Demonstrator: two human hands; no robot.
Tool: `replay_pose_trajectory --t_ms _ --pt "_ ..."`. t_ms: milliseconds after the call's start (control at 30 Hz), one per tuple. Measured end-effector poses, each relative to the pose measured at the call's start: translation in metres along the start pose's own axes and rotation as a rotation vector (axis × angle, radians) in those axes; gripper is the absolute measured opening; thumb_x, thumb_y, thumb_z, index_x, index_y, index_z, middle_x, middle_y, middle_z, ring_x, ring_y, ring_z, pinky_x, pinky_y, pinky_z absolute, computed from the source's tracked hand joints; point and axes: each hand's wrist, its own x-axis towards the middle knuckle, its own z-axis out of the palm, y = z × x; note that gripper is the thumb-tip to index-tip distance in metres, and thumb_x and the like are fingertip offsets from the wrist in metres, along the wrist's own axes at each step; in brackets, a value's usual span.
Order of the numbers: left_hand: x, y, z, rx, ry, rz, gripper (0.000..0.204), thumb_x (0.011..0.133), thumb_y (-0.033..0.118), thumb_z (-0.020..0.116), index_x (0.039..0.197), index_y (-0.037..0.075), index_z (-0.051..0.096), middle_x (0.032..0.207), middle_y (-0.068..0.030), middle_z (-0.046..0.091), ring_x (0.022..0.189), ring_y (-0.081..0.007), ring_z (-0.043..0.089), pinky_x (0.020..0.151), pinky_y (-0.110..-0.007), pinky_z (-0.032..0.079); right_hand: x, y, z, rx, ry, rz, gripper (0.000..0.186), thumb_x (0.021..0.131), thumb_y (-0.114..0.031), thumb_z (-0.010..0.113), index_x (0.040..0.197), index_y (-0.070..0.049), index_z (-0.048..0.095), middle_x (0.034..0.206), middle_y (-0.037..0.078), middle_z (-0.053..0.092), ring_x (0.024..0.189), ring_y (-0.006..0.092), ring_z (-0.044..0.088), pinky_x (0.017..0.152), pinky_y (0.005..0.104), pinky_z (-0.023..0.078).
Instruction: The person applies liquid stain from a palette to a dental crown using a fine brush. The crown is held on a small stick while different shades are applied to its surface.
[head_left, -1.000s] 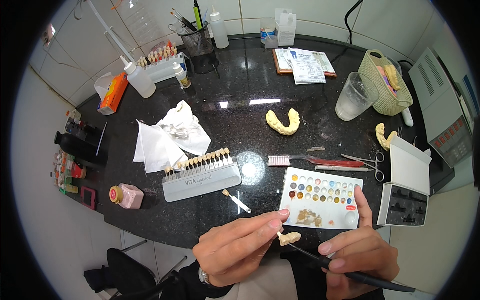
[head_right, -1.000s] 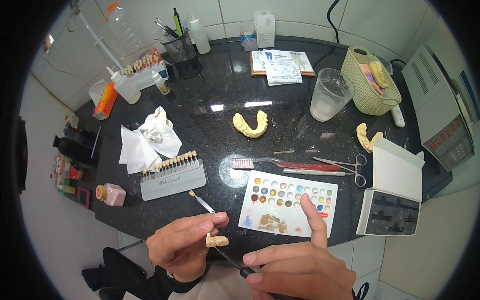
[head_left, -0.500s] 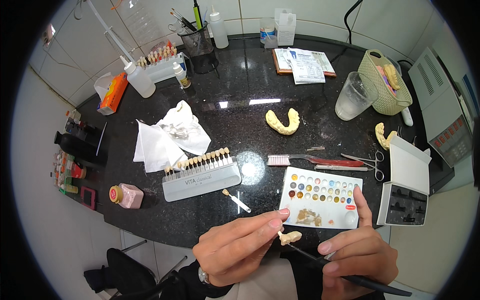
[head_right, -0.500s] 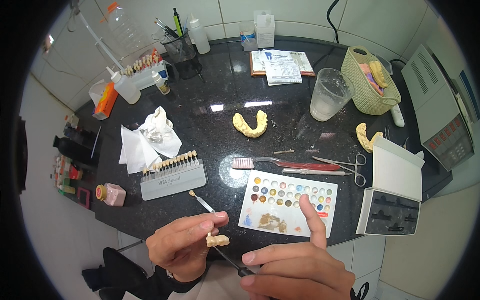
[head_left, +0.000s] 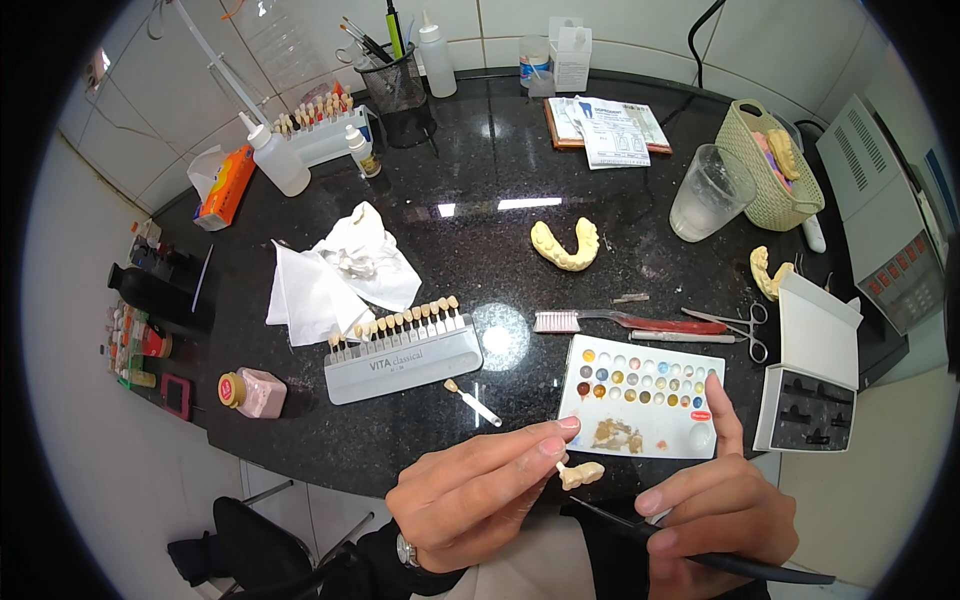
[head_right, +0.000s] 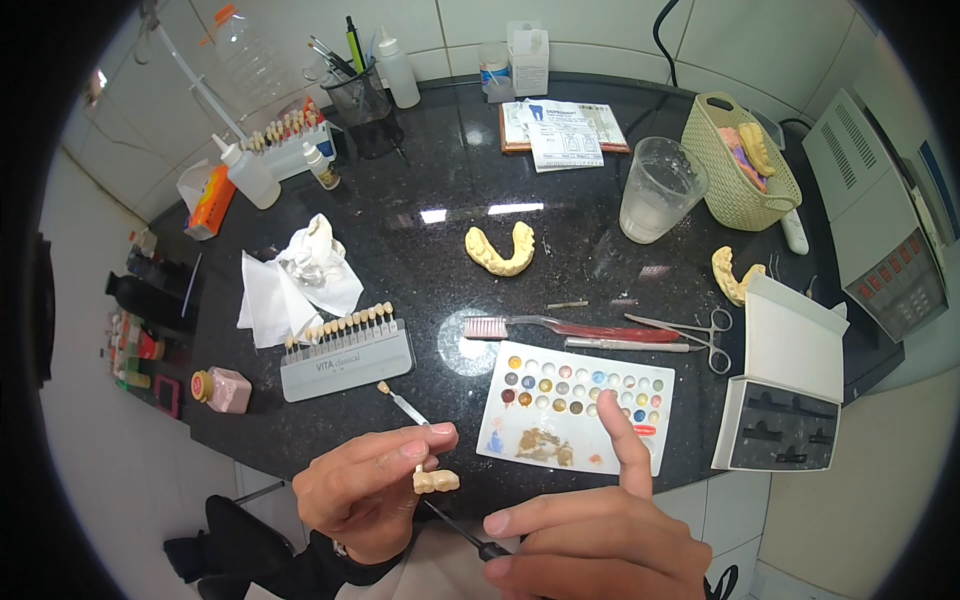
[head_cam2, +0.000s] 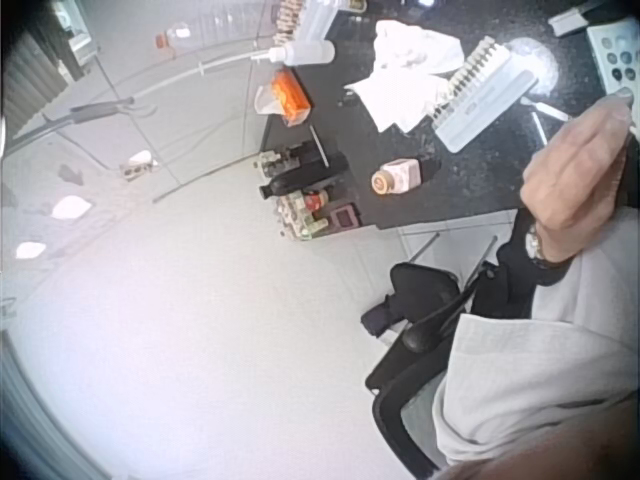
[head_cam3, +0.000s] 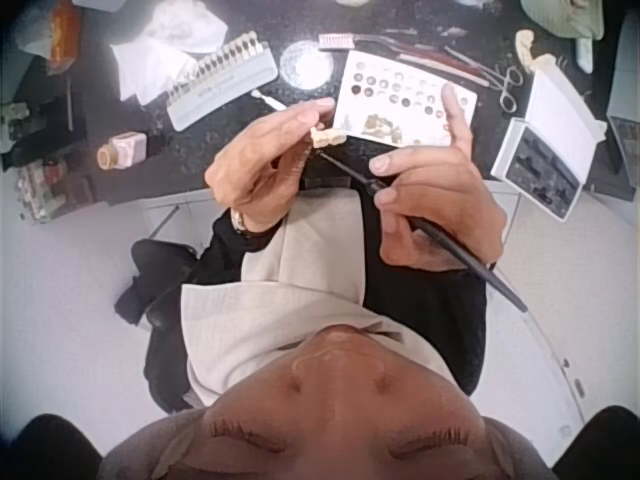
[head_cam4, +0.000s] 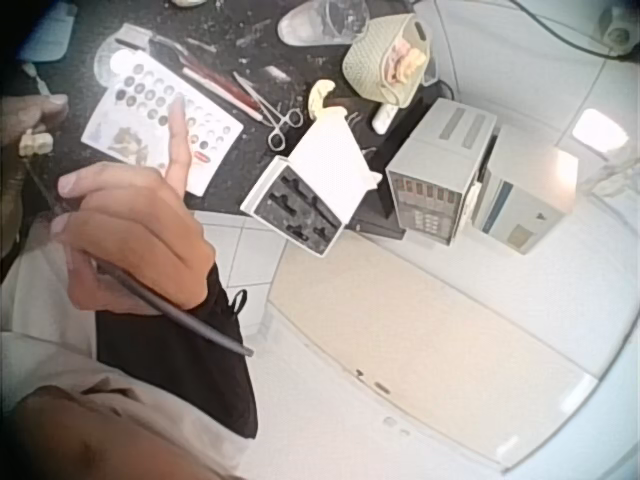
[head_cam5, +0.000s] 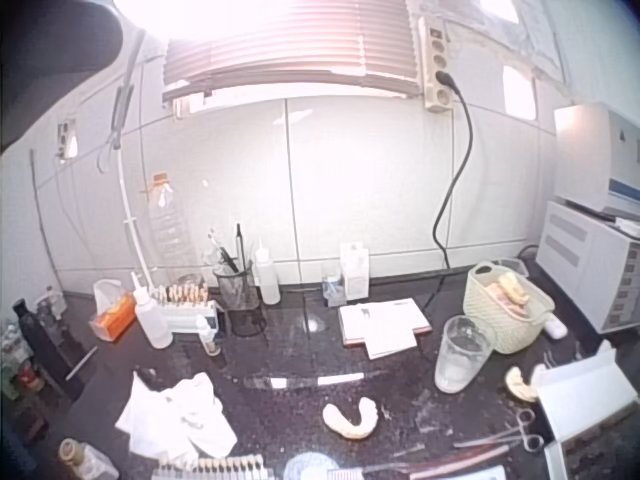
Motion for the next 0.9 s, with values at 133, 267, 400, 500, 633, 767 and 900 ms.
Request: replay_pose_trajectory --t_ms 133,267,400,500,633,767,900 --pt "-0.0019 -0.0026 -0.0011 0.013 0.010 -0.001 0.022 0.070 -0.011 0.059 0.090 -0.002 0.058 0.082 -0.0239 0.062 0.073 -0.0256 0.064 0.058 -0.026 0.053 -0.0001 0.0035 0.0011 -0.003 0.027 -0.008 0.007 0.073 -0.007 0.059 0.073 -0.009 0.052 0.067 0.003 0.055 0.070 0.0163 0.061 0.094 0.0618 0.022" --pt "-0.0020 -0.0014 -0.0005 0.010 0.011 0.008 0.021 0.071 -0.010 0.060 0.090 -0.002 0.058 0.082 -0.0242 0.062 0.072 -0.0255 0.064 0.058 -0.025 0.053 0.0000 0.0039 0.0016 -0.030 0.021 -0.019 0.007 0.073 -0.006 0.058 0.073 -0.009 0.052 0.067 0.004 0.056 0.069 0.0160 0.061 0.094 0.0617 0.022" --pt "-0.0050 -0.0056 -0.0001 -0.012 0.034 0.008 0.032 0.062 -0.009 0.067 0.093 -0.001 0.061 0.086 -0.0186 0.063 0.073 -0.0229 0.065 0.056 -0.024 0.052 0.0001 0.0058 -0.0012 -0.043 -0.023 -0.022 0.006 0.073 -0.005 0.057 0.074 -0.009 0.052 0.066 0.004 0.056 0.069 0.0155 0.061 0.094 0.0617 0.023" --pt "-0.0059 -0.0056 -0.0032 -0.011 0.035 0.002 0.032 0.063 -0.008 0.067 0.093 -0.001 0.061 0.086 -0.0187 0.063 0.073 -0.0230 0.065 0.056 -0.025 0.053 -0.0005 0.0046 0.0034 -0.029 0.013 -0.003 0.006 0.073 -0.006 0.058 0.073 -0.009 0.052 0.065 0.004 0.056 0.069 0.0153 0.061 0.094 0.0617 0.023" --pt "-0.0027 -0.0023 0.0008 -0.017 0.016 0.007 0.024 0.068 -0.009 0.062 0.091 -0.002 0.059 0.083 -0.0222 0.062 0.072 -0.0240 0.064 0.058 -0.025 0.052 -0.0013 -0.0004 -0.0008 -0.026 0.034 0.006 0.006 0.073 -0.005 0.058 0.073 -0.009 0.053 0.065 0.004 0.056 0.068 0.0150 0.061 0.094 0.0613 0.023" --pt "-0.0047 -0.0056 -0.0004 -0.023 0.019 0.021 0.032 0.063 -0.008 0.066 0.094 -0.001 0.060 0.086 -0.0185 0.063 0.073 -0.0229 0.065 0.056 -0.025 0.053 -0.0012 0.0015 0.0000 -0.036 0.034 -0.002 0.007 0.073 -0.004 0.058 0.073 -0.008 0.053 0.067 0.006 0.057 0.069 0.0150 0.061 0.094 0.0608 0.023" --pt "-0.0058 -0.0063 -0.0045 -0.003 0.027 0.015 0.033 0.063 -0.009 0.066 0.094 -0.001 0.060 0.087 -0.0185 0.063 0.073 -0.0229 0.065 0.056 -0.025 0.053 0.0003 0.0049 0.0021 -0.012 -0.007 -0.008 0.008 0.072 -0.002 0.057 0.075 -0.008 0.053 0.068 0.007 0.058 0.069 0.0153 0.061 0.094 0.0605 0.024"
